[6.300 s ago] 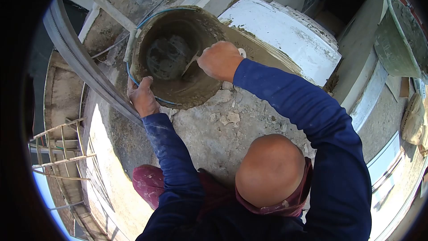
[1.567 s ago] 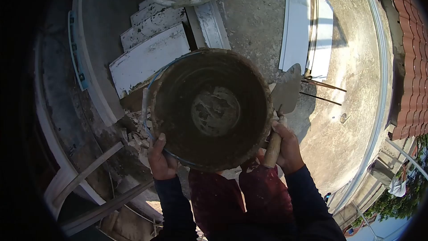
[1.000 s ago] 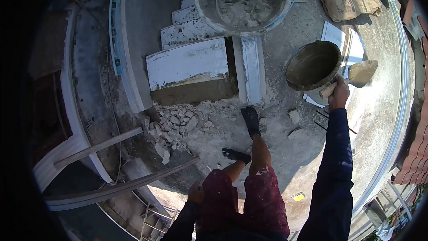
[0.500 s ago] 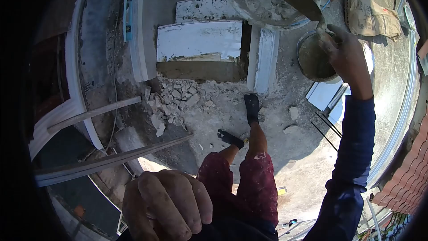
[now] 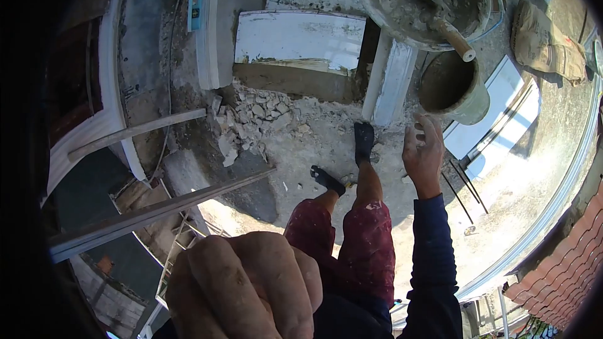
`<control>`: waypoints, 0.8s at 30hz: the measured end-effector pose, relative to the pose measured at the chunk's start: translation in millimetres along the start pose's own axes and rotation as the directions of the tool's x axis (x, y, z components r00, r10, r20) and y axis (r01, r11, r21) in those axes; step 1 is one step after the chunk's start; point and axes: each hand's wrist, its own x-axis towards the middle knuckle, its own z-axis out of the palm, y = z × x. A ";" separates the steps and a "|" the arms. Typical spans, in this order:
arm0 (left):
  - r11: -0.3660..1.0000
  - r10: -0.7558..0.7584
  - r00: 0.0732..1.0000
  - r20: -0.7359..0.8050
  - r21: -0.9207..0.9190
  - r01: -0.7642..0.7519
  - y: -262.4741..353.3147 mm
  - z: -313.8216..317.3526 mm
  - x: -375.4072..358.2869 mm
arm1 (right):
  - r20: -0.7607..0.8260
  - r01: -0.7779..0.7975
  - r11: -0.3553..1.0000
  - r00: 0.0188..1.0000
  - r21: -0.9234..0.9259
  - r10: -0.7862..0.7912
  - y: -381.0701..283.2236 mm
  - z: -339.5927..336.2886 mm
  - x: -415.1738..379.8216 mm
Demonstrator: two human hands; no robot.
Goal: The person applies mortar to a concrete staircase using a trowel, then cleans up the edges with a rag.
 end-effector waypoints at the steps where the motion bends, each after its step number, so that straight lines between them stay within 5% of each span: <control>1: 0.996 -0.068 0.997 0.046 0.052 0.065 -6.4 -14.8 -2.6 | 0.084 -0.060 0.998 0.995 -0.003 0.060 19.6 12.6 -5.9; 4: 0.879 -0.348 0.937 0.041 0.361 0.311 -27.9 -65.0 -17.2 | 0.152 -0.155 0.987 0.975 -0.043 0.159 56.0 47.7 13.8; 7: 0.578 -0.601 0.721 -0.345 0.435 0.690 -56.1 -108.8 -45.2 | 0.190 -0.179 0.974 0.961 -0.136 0.203 82.7 82.3 73.8; 10: 0.461 -0.588 0.690 -0.422 0.527 0.714 -79.9 -166.1 -81.1 | 0.079 -0.152 0.979 0.983 -0.133 0.163 131.6 127.8 133.9; 13: 0.377 -0.604 0.610 -0.513 0.490 0.786 -84.4 -197.8 -96.8 | 0.136 -0.232 0.934 0.951 -0.271 0.276 140.8 145.3 177.9; 16: 0.332 -0.611 0.599 -0.518 0.519 0.788 -95.9 -225.5 -99.1 | 0.044 -0.167 0.945 0.981 -0.282 0.187 153.9 170.1 197.8; 19: 0.329 -0.593 0.583 -0.556 0.493 0.805 -113.4 -250.6 -98.6 | -0.029 -0.270 0.956 0.963 -0.115 0.268 158.7 190.4 211.7; 22: 0.375 -0.592 0.555 -0.585 0.410 0.832 -119.6 -266.3 -91.9 | 0.050 -0.433 0.858 0.885 -0.276 0.463 132.6 189.1 227.6; 24: 0.375 -0.577 0.530 -0.621 0.375 0.848 -121.4 -273.7 -82.5 | 0.043 -0.319 0.891 0.935 -0.323 0.351 129.5 194.5 233.0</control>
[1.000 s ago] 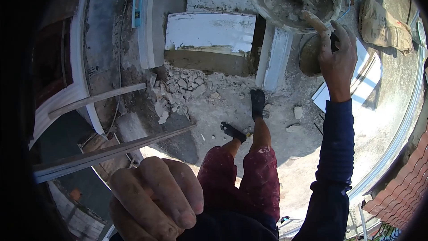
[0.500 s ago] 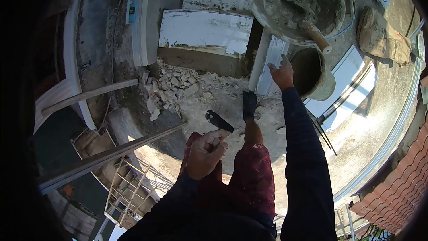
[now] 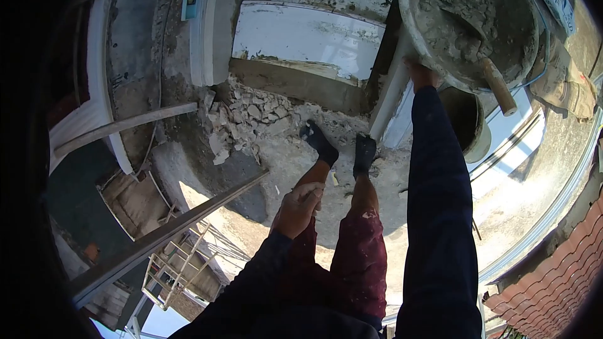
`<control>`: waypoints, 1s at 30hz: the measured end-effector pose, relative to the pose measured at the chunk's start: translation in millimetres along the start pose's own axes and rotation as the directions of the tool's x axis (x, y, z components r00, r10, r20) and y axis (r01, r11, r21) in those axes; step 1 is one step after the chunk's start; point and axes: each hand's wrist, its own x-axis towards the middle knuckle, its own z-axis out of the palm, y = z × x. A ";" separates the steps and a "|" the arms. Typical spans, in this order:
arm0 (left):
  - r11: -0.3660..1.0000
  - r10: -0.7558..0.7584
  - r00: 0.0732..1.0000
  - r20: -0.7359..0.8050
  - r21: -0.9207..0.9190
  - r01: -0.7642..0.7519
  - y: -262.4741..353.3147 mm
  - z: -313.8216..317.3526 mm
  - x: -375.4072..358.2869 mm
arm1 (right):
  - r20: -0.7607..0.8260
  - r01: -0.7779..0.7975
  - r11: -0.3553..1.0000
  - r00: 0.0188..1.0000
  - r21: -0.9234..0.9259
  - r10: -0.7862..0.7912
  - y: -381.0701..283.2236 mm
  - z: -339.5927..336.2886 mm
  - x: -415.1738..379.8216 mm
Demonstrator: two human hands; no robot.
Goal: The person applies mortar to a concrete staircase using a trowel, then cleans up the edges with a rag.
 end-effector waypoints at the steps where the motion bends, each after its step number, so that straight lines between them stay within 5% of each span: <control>1: 1.000 -0.014 1.000 -0.015 -0.013 0.014 2.6 -2.4 5.0 | -0.057 0.015 0.995 0.998 -0.096 -0.020 7.4 11.9 7.7; 2: 0.999 -0.008 1.000 -0.030 -0.042 0.007 3.8 -6.0 11.4 | -0.112 0.024 0.981 0.993 -0.193 -0.046 17.0 22.3 17.9; 5: 0.994 0.009 0.997 -0.083 -0.104 -0.017 10.8 -17.1 34.1 | 0.359 -0.127 0.956 0.933 0.264 0.025 47.1 35.8 57.6; 8: 0.999 -0.004 0.996 -0.094 -0.052 -0.001 17.5 -29.1 49.6 | 0.285 -0.133 0.810 0.958 0.571 -0.044 34.0 30.7 35.4; 9: 1.000 -0.017 0.996 -0.085 -0.009 0.016 10.6 -34.0 57.0 | 0.375 -0.155 0.822 0.924 0.548 -0.075 47.5 32.2 45.4; 14: 1.000 -0.022 0.994 -0.105 -0.016 0.021 28.8 -29.1 75.6 | 0.222 -0.124 0.801 0.975 0.586 -0.011 73.7 68.0 52.6; 19: 0.996 0.056 0.985 -0.165 0.077 -0.044 43.6 -38.0 98.4 | -0.106 0.132 0.842 0.990 0.524 -0.090 57.4 62.3 45.4; 30: 0.992 0.083 0.918 -0.387 -0.052 -0.111 117.5 -96.4 140.3 | -0.064 -0.017 0.803 0.996 0.595 0.069 25.5 30.6 41.6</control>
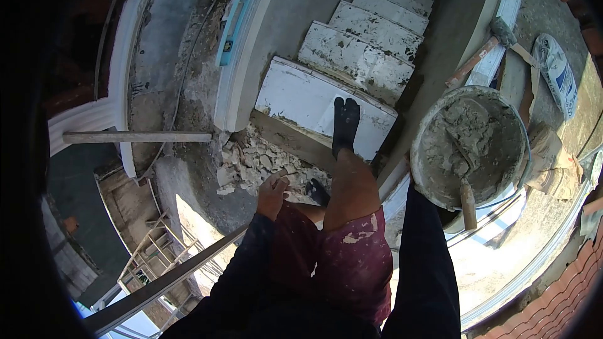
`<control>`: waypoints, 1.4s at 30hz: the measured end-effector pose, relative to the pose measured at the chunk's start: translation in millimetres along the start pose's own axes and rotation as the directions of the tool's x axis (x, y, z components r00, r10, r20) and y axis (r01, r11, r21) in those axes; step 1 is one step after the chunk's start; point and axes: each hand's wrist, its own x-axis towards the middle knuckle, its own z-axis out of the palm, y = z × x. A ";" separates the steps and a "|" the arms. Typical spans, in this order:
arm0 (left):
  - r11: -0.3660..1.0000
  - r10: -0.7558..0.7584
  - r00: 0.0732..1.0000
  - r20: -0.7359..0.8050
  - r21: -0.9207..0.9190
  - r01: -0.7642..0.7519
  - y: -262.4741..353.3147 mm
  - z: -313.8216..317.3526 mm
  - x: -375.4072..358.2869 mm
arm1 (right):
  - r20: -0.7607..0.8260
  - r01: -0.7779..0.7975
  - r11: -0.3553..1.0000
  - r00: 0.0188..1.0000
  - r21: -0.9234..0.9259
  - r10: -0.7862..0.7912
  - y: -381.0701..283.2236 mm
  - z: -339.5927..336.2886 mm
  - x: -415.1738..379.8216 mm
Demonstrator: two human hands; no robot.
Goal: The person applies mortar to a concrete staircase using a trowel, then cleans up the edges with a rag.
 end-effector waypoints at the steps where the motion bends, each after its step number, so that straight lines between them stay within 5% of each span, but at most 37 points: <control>1: 1.000 0.011 0.999 -0.037 -0.005 -0.011 6.4 -4.5 4.1 | -0.007 -0.030 0.999 1.000 0.017 0.031 -0.1 -4.7 -5.9; 6: 0.983 -0.008 0.979 -0.201 -0.182 -0.030 22.5 -36.0 15.9 | -0.056 -0.140 0.984 0.988 0.115 0.147 -9.7 -26.6 -30.1; 11: 0.956 0.117 0.929 -0.351 -0.212 -0.200 54.0 -78.6 10.1 | -0.115 -0.218 0.951 0.962 0.221 0.247 5.4 -51.2 -47.4; 15: 0.915 0.307 0.861 -0.406 -0.123 -0.384 163.7 -78.6 40.9 | -0.168 -0.279 0.904 0.924 0.324 0.345 8.5 -65.5 -57.9; 20: 0.800 0.585 0.810 -0.037 0.190 -0.569 374.5 64.8 119.0 | -0.286 -0.358 0.825 0.814 0.437 0.505 2.3 -73.3 -74.8; 23: 0.580 0.667 0.659 0.347 0.312 -0.752 476.2 191.4 158.4 | -0.344 -0.385 0.762 0.723 0.520 0.599 -4.6 -63.1 -87.6; 27: 0.243 0.501 0.362 0.786 0.274 -0.931 558.7 358.4 181.2 | -0.404 -0.410 0.695 0.595 0.591 0.695 -15.0 -51.0 -106.5; 30: 0.049 0.381 0.288 0.879 0.292 -0.955 593.0 428.0 172.1 | -0.422 -0.414 0.653 0.522 0.634 0.741 -26.9 -39.3 -118.2; 33: -0.197 0.283 0.199 0.938 0.259 -0.946 630.9 427.8 204.9 | -0.426 -0.411 0.622 0.475 0.666 0.770 -27.8 -27.9 -131.5; 36: -0.094 0.344 0.319 0.883 0.371 -0.924 646.4 380.7 226.4 | -0.428 -0.395 0.598 0.439 0.698 0.790 -33.2 -16.3 -138.7; 42: 0.047 0.142 0.638 0.757 0.639 -0.768 612.5 220.9 277.1 | -0.429 -0.363 0.557 0.377 0.747 0.821 -29.1 7.1 -157.2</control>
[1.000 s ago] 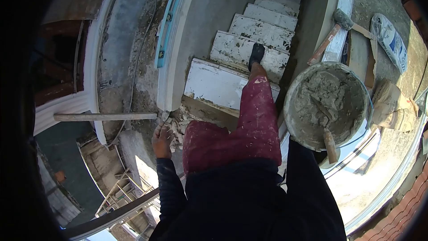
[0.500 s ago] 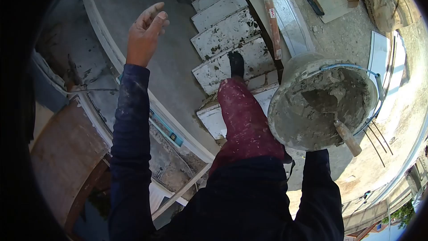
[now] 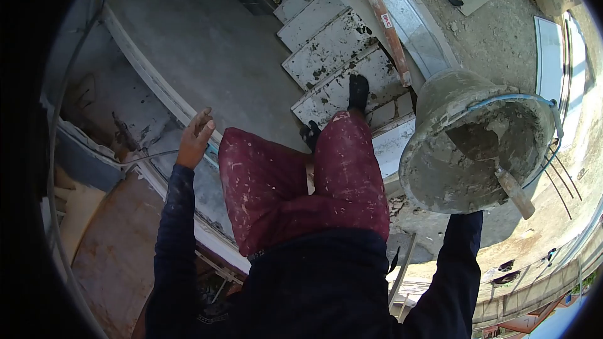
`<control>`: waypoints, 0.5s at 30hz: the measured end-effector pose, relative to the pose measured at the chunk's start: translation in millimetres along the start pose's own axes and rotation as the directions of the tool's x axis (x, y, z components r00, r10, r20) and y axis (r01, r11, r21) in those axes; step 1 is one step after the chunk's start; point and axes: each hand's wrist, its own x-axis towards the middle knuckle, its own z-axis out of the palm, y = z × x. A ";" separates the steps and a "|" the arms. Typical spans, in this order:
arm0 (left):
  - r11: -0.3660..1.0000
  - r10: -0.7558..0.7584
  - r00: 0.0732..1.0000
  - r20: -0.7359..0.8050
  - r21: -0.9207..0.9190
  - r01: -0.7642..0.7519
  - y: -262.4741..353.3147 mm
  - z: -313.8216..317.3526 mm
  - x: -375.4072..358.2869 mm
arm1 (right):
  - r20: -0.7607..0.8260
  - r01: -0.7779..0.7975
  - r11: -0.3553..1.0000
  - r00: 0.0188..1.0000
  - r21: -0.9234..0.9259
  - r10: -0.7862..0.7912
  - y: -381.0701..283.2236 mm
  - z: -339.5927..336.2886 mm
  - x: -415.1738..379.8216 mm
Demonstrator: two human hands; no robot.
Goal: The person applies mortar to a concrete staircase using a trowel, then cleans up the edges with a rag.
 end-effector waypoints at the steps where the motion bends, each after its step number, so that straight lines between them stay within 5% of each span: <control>1: 0.995 -0.054 0.997 0.052 -0.085 0.058 -11.1 15.0 -17.2 | -0.013 -0.002 1.000 1.000 0.014 0.002 3.6 -0.4 -2.7; 6: 0.979 -0.118 0.970 0.215 0.189 0.077 -14.9 94.5 -29.0 | -0.075 -0.004 0.995 0.997 0.098 0.012 22.0 7.7 -14.2; 9: 0.930 0.083 0.903 0.422 0.292 -0.222 10.6 95.6 32.0 | -0.133 0.005 0.990 0.991 0.139 0.014 33.3 6.5 -18.8; 13: 0.817 0.430 0.862 0.270 0.289 -0.498 76.7 87.4 152.6 | -0.241 0.039 0.984 0.971 0.174 0.004 51.4 8.6 -41.4; 15: 0.657 0.730 0.683 0.032 0.243 -0.713 139.0 78.6 216.4 | -0.307 0.054 0.982 0.952 0.181 0.004 65.5 11.2 -59.0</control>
